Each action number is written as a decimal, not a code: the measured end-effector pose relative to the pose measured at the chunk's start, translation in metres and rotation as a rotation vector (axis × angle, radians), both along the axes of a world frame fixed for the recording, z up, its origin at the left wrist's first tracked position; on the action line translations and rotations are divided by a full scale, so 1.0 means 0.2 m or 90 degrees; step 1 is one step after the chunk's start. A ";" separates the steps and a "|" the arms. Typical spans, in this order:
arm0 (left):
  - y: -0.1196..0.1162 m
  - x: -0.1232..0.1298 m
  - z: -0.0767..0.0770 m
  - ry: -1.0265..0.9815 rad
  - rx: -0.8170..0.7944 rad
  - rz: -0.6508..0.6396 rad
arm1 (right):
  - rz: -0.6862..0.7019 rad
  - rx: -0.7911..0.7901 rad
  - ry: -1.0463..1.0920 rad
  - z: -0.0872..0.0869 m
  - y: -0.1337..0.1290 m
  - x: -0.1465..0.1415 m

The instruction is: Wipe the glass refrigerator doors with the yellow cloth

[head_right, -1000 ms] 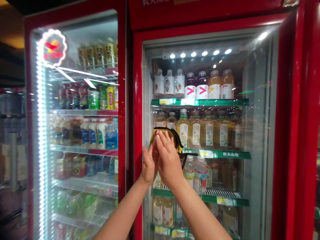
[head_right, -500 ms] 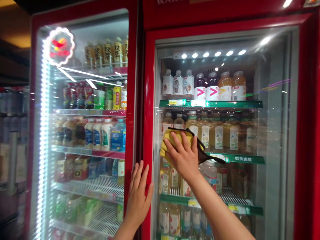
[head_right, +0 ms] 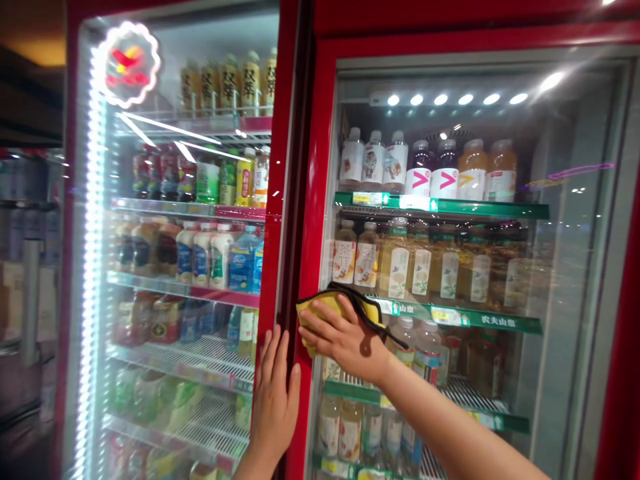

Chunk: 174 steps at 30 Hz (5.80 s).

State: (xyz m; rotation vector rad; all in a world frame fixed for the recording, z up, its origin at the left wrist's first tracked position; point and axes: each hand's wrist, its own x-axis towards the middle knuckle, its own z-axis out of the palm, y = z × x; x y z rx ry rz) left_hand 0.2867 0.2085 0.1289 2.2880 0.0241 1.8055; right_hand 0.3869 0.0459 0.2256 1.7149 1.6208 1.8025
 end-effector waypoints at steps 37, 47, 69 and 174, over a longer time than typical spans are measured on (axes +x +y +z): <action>-0.16 -0.01 0.16 0.002 0.078 -0.002 | -0.090 0.214 0.043 0.36 -0.12 0.03; -0.17 0.03 0.11 -0.011 0.106 -0.016 | -0.125 0.144 0.024 -0.16 -0.17 0.00; -0.36 0.15 0.13 -0.007 0.156 -0.118 | -0.213 0.456 0.105 0.14 -0.55 0.12; -1.30 0.73 0.27 -0.063 0.388 -0.144 | -0.314 0.614 0.146 0.39 -1.80 0.39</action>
